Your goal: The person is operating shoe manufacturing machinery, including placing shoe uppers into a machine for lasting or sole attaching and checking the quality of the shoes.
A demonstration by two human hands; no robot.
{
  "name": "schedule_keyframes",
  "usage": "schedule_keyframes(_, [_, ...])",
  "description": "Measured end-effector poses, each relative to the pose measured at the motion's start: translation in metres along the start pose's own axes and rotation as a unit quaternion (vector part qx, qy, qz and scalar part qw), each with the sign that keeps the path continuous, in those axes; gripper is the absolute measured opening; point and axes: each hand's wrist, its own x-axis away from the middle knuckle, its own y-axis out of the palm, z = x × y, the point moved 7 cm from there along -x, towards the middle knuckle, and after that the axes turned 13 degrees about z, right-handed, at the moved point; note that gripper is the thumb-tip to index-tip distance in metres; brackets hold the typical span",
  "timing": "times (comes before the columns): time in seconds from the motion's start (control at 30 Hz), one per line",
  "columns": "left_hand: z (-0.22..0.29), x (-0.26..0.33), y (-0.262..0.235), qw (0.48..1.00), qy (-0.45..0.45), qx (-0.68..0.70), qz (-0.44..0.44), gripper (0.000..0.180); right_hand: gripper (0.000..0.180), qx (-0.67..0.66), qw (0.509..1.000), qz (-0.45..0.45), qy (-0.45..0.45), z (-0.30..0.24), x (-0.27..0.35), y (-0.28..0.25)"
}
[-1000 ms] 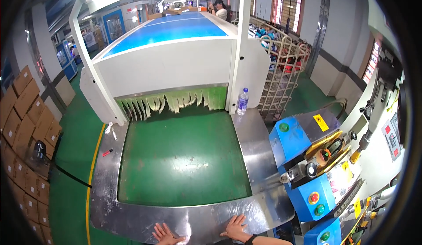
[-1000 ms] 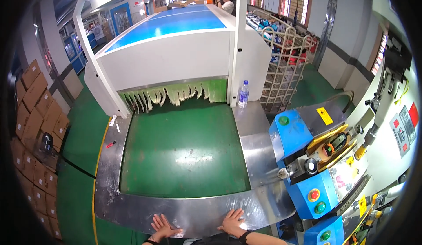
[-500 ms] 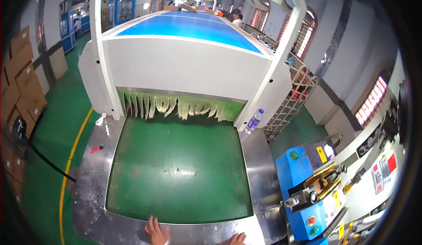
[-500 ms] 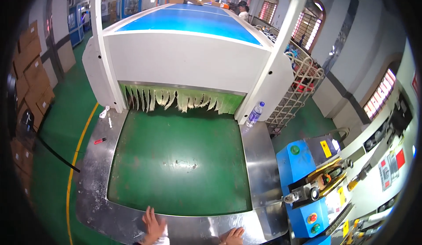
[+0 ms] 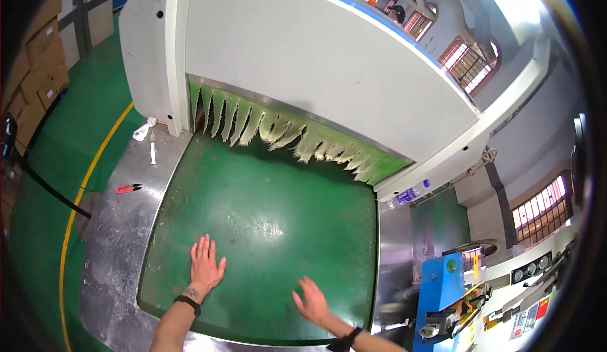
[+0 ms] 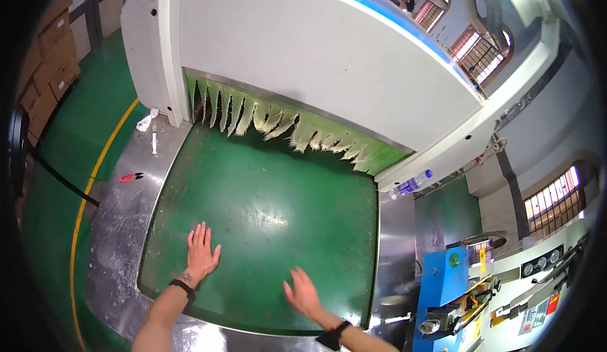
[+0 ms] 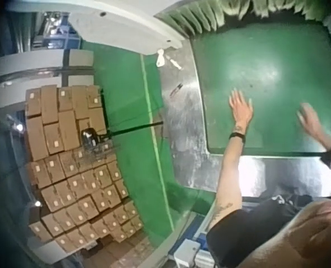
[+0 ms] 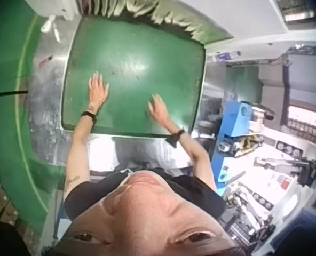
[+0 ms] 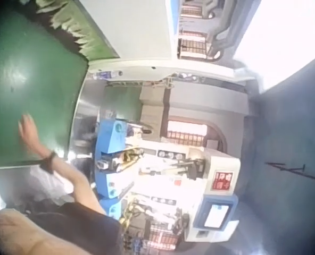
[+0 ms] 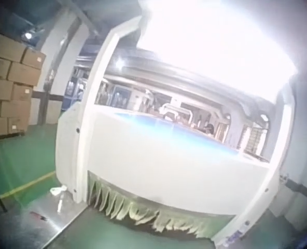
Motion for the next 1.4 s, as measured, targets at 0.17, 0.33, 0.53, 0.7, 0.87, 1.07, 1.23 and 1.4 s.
schedule_keyframes(0.17, [-0.007, 0.000, 0.003, 0.999, -0.039, 0.017, -0.017, 0.054, 0.051, -0.034, 0.985, -0.081, -0.150, -0.054, -0.229, 0.082])
schedule_keyframes(0.33, [-0.029, 0.002, 0.003, 0.996, -0.071, -0.004, -0.047, 0.057, 0.067, 0.100, 0.974, -0.198, -0.045, -0.078, -0.441, 0.150])
schedule_keyframes(0.53, [-0.024, -0.002, 0.026, 0.998, -0.031, 0.009, -0.060, 0.058, 0.040, 0.287, 0.950, -0.065, -0.106, 0.049, -0.602, 0.108])
schedule_keyframes(0.7, [-0.022, 0.002, 0.028, 0.995, -0.029, -0.016, -0.096, 0.058, 0.046, 0.257, 0.949, 0.030, -0.179, -0.027, -0.550, 0.126])
schedule_keyframes(0.87, [-0.016, 0.005, 0.039, 0.995, -0.026, -0.005, -0.098, 0.062, 0.046, 0.287, 0.881, 0.217, -0.306, -0.024, -0.571, 0.169])
schedule_keyframes(1.07, [-0.010, -0.003, 0.024, 0.998, -0.044, 0.019, -0.039, 0.059, 0.052, -0.051, 0.964, 0.022, -0.259, -0.024, -0.537, 0.168])
schedule_keyframes(1.23, [-0.009, 0.006, 0.006, 0.999, -0.034, 0.027, 0.011, 0.057, 0.059, -0.050, 0.994, 0.100, -0.004, -0.013, -0.228, 0.044])
schedule_keyframes(1.4, [-0.018, 0.031, -0.001, 0.990, -0.113, 0.061, 0.058, 0.051, 0.033, -0.336, 0.835, 0.063, 0.431, 0.001, 0.070, -0.065])
